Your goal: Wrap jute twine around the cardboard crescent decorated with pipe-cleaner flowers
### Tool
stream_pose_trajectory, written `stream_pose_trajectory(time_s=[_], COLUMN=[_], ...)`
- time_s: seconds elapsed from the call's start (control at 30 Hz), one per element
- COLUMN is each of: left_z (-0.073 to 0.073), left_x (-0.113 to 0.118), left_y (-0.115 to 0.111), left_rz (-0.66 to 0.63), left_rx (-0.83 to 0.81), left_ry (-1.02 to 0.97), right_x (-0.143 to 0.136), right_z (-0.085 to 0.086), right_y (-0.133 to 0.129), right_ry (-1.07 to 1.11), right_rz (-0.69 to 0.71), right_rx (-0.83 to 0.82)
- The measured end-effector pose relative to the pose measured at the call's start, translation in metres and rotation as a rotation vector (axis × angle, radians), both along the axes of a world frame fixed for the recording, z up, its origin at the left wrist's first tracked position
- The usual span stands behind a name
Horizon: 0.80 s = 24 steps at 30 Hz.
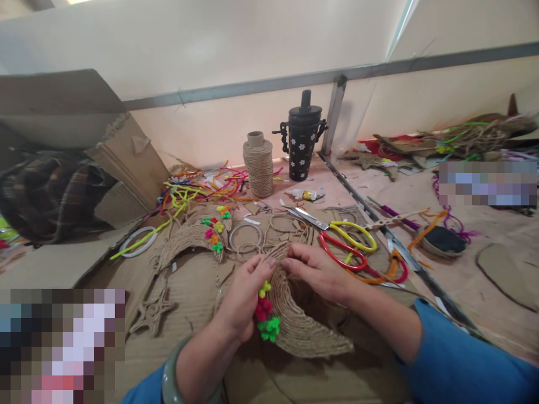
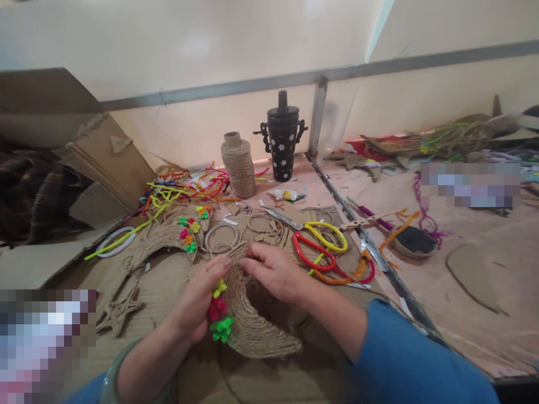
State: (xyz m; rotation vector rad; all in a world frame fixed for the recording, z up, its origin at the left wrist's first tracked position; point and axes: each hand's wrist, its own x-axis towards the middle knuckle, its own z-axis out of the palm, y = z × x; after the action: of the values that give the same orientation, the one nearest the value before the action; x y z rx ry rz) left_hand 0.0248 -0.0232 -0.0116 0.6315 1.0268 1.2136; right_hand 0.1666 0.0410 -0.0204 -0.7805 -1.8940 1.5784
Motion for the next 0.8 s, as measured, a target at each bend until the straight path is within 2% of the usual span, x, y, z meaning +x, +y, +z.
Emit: stream_pose_trajectory(time_s=[0.17,0.47,0.8], left_z=[0.0035,-0.0011,0.0026], left_x=[-0.0005,-0.0033,-0.0018], left_y=[-0.0011,-0.0013,-0.0016], left_rz=[-0.026,-0.038,-0.038], left_rx=[-0.001,-0.039,-0.028], left_ry=[-0.012,0.018,0.008], right_x=[0.0014,0.0018,0.0025], right_z=[0.0010,0.0053,0.0057], right_y=[-0.0008,-0.0006,-0.0005], right_ry=[0.013,0.054,0.047], right_rz=[0.012,0.036,0.032], right_rx=[-0.029,-0.024,-0.026])
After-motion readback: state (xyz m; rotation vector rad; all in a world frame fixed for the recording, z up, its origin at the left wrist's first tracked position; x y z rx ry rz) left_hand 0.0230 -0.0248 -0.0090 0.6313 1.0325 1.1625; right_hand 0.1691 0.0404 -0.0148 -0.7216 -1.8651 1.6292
